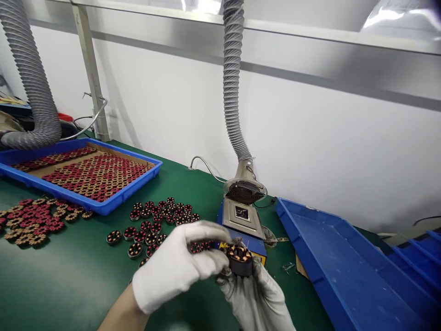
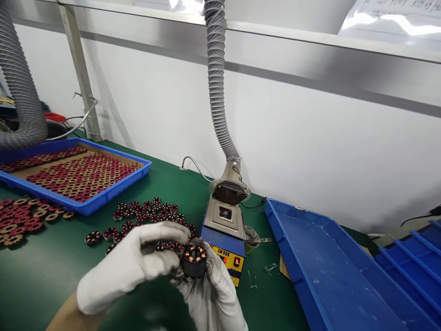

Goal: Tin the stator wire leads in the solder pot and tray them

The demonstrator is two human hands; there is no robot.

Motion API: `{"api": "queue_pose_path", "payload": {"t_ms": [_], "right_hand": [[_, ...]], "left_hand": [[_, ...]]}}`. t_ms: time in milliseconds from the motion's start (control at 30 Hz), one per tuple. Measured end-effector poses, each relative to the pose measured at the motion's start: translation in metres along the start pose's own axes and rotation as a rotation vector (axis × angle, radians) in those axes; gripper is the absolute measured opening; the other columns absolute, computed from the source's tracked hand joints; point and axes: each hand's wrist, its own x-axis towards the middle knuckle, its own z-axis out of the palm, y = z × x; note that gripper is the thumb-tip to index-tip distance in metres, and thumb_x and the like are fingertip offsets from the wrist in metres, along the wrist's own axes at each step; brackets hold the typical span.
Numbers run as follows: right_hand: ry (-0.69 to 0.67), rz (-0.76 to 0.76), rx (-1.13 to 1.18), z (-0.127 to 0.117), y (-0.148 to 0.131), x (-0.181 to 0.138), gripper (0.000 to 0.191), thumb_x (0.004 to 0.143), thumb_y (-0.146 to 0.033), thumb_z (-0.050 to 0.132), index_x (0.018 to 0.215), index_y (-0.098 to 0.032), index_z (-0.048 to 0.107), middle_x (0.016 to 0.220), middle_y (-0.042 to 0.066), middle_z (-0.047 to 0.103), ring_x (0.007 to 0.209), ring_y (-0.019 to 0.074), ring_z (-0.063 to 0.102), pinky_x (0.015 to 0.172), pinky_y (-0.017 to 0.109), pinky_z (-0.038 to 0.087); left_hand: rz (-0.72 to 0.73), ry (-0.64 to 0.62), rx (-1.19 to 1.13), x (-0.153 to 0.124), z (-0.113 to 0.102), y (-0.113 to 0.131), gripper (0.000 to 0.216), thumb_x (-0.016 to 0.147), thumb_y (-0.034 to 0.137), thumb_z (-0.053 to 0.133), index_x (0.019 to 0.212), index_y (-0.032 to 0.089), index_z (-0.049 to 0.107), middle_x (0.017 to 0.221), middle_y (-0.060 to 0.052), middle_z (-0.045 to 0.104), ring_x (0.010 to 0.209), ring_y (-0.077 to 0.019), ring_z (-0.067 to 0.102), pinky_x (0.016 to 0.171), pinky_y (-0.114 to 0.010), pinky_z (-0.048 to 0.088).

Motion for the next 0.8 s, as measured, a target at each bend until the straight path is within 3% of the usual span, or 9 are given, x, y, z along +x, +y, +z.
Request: {"api": "queue_pose_path", "payload": {"t_ms": [100,267,367,467,533,667,733,800], "right_hand": [[0.04,-0.072,-0.067,-0.003,-0.001,0.003,0.034,0.064,-0.034,0.076,0.095,-0.025,0.067,0.099,0.007,0.069,0.085,0.0221,0.065,0.078,0.04,0.052],[0.207,-0.445,-0.393,-0.015,-0.004,0.01,0.041,0.052,-0.02,0.083,0.09,-0.023,0.068,0.083,0.004,0.072,0.076,0.0187,0.066,0.072,0.031,0.052],[0.304,-0.763,-0.606,-0.009,0.003,0.007,0.043,0.051,-0.008,0.081,0.088,-0.027,0.068,0.091,0.003,0.07,0.084,0.0192,0.065,0.071,0.028,0.052],[0.371,-1.051,-0.825,0.005,0.018,0.002,0.037,0.054,-0.005,0.077,0.082,-0.028,0.07,0.099,0.003,0.067,0.093,0.0216,0.062,0.079,0.032,0.049],[0.39,-1.121,-0.94,0.011,0.026,-0.001,0.036,0.055,-0.003,0.076,0.079,-0.03,0.071,0.098,0.002,0.068,0.092,0.0229,0.062,0.085,0.035,0.047],[0.431,-1.169,-0.962,0.01,0.028,0.001,0.04,0.053,-0.003,0.076,0.08,-0.032,0.071,0.094,0.0,0.067,0.089,0.0224,0.061,0.085,0.035,0.046],[0.474,-1.182,-0.956,0.006,0.023,0.003,0.041,0.05,-0.003,0.077,0.08,-0.031,0.069,0.095,0.0,0.066,0.087,0.0201,0.062,0.078,0.031,0.049],[0.482,-1.204,-0.952,0.004,0.02,0.004,0.042,0.048,-0.003,0.077,0.079,-0.03,0.068,0.097,-0.001,0.065,0.083,0.0176,0.063,0.072,0.027,0.05]], "left_hand": [[0.162,-0.058,0.057,-0.001,0.007,-0.003,0.02,0.071,0.002,0.051,0.071,0.015,0.066,0.084,-0.005,0.062,0.081,-0.0179,0.058,0.076,-0.027,0.046],[0.346,0.133,0.112,-0.009,0.004,-0.004,0.018,0.076,0.007,0.053,0.073,0.02,0.064,0.085,-0.002,0.062,0.091,-0.0176,0.056,0.084,-0.026,0.043],[0.173,0.22,-0.013,-0.006,0.002,-0.003,0.022,0.071,0.009,0.057,0.086,0.023,0.066,0.098,-0.001,0.063,0.093,-0.0164,0.057,0.076,-0.02,0.046],[-0.13,-0.026,-0.224,0.001,0.011,-0.008,0.039,0.068,0.014,0.061,0.106,0.02,0.061,0.097,-0.005,0.065,0.087,-0.0182,0.06,0.07,-0.021,0.048],[-0.163,-0.076,-0.339,0.003,0.022,-0.016,0.03,0.071,0.021,0.062,0.1,0.014,0.064,0.091,-0.008,0.066,0.087,-0.0202,0.06,0.076,-0.025,0.048],[-0.018,0.211,-0.528,0.004,0.036,-0.031,0.012,0.068,0.022,0.065,0.076,0.014,0.069,0.083,-0.007,0.068,0.082,-0.019,0.061,0.079,-0.025,0.048],[0.082,0.312,-0.612,0.004,0.034,-0.029,0.01,0.065,0.021,0.067,0.074,0.016,0.069,0.085,-0.005,0.068,0.086,-0.0194,0.061,0.083,-0.025,0.047],[0.093,0.338,-0.593,0.005,0.029,-0.023,0.018,0.063,0.017,0.068,0.08,0.018,0.069,0.089,-0.004,0.068,0.091,-0.0198,0.06,0.084,-0.024,0.046]]}}
